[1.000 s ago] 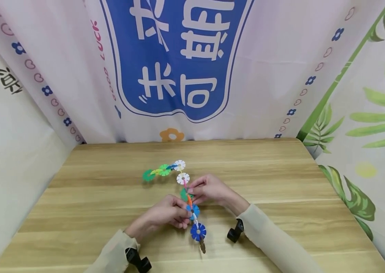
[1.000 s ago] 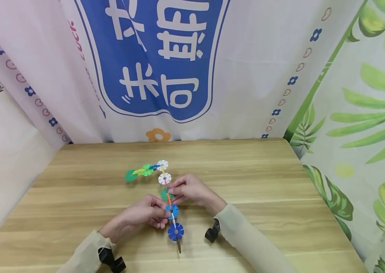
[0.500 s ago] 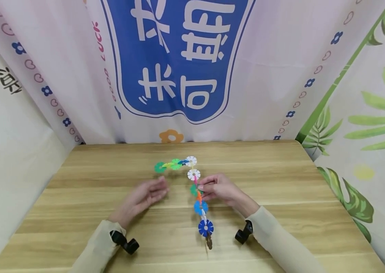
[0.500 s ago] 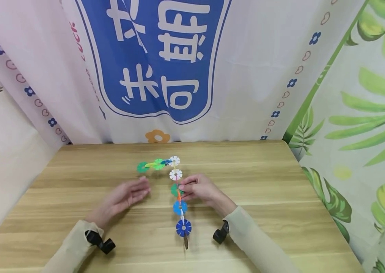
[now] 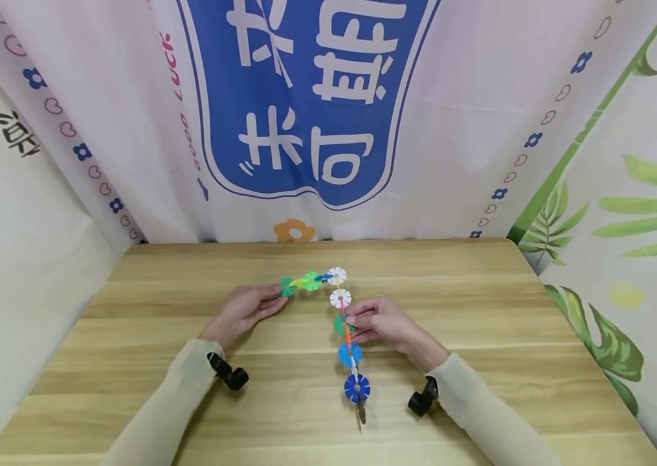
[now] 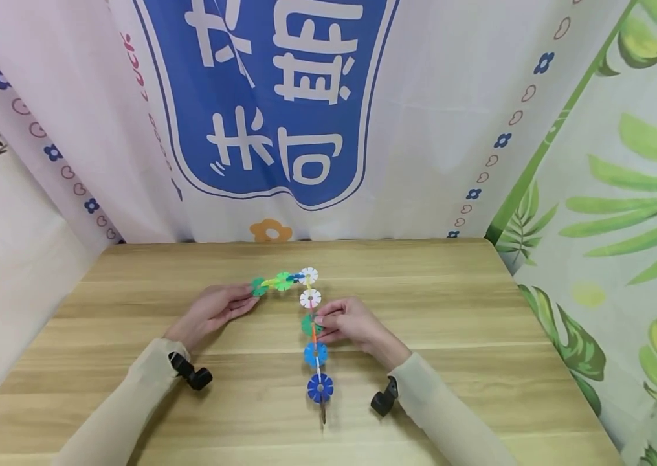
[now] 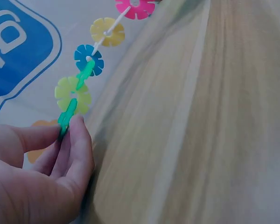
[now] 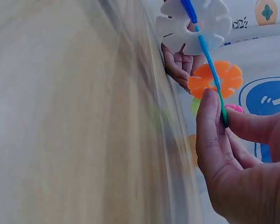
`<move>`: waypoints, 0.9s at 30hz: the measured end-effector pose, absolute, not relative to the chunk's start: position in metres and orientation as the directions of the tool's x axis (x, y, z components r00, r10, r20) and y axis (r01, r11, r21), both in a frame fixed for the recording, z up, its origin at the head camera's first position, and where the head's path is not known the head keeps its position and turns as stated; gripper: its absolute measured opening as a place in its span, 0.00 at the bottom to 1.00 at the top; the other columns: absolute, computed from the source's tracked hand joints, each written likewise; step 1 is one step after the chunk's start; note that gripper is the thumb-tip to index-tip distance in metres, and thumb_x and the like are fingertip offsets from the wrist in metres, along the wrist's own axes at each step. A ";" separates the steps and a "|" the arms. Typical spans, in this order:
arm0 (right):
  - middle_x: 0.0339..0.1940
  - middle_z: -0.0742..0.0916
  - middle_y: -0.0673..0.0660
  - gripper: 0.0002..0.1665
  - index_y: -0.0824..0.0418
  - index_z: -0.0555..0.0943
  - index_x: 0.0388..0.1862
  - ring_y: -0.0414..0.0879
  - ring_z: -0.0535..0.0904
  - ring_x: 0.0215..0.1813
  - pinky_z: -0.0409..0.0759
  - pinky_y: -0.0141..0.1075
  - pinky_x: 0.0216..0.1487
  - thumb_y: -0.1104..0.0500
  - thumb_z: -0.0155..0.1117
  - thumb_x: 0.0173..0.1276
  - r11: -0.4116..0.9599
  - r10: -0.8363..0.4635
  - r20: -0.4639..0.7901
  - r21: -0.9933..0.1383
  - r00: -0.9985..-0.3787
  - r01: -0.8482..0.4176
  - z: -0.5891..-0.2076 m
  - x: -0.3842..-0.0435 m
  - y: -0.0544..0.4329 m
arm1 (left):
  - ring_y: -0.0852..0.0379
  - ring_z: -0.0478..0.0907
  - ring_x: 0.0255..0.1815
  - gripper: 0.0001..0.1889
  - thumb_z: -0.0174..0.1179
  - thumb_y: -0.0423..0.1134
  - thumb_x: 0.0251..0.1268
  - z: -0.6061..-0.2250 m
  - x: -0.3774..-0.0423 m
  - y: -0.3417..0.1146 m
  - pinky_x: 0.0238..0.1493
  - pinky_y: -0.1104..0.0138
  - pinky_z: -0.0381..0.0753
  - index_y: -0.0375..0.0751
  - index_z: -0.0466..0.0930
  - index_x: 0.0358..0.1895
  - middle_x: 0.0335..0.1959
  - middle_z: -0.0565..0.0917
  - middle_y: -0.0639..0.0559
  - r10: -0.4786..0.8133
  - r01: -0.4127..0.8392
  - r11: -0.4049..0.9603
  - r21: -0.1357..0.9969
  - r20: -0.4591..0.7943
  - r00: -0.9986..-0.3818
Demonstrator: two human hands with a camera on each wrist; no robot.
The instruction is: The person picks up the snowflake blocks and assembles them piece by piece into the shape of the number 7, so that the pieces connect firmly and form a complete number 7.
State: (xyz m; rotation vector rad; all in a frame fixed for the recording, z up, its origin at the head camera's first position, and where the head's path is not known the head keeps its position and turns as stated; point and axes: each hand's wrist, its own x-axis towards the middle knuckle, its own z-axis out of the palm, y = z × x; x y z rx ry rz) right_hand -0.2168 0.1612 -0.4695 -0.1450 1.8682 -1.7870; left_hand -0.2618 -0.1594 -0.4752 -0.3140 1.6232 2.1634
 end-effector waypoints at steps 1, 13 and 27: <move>0.36 0.89 0.55 0.16 0.78 0.79 0.58 0.44 0.87 0.34 0.94 0.38 0.44 0.69 0.62 0.76 0.112 -0.431 -0.310 -0.950 -0.848 0.291 -0.470 -0.217 0.162 | 0.58 0.90 0.48 0.26 0.57 0.31 0.80 -0.475 -0.264 -0.157 0.58 0.69 0.90 0.25 0.67 0.74 0.43 0.90 0.49 0.182 -0.455 -0.218 0.864 -0.422 -0.888; 0.42 0.90 0.63 0.20 0.80 0.77 0.61 0.47 0.91 0.37 0.94 0.38 0.44 0.74 0.62 0.72 0.143 -0.343 -0.369 -0.930 -0.864 0.340 -0.471 -0.222 0.176 | 0.60 0.90 0.34 0.18 0.61 0.30 0.76 -0.475 -0.284 -0.130 0.44 0.72 0.92 0.22 0.78 0.63 0.33 0.90 0.48 0.089 -0.442 -0.116 0.890 -0.434 -0.897; 0.39 0.90 0.63 0.15 0.77 0.81 0.55 0.46 0.90 0.33 0.94 0.38 0.38 0.73 0.65 0.71 0.210 -0.269 -0.373 -0.923 -0.888 0.324 -0.473 -0.227 0.179 | 0.60 0.90 0.28 0.15 0.65 0.30 0.72 -0.466 -0.298 -0.118 0.39 0.72 0.92 0.25 0.83 0.57 0.31 0.91 0.46 0.042 -0.460 -0.006 0.888 -0.459 -0.887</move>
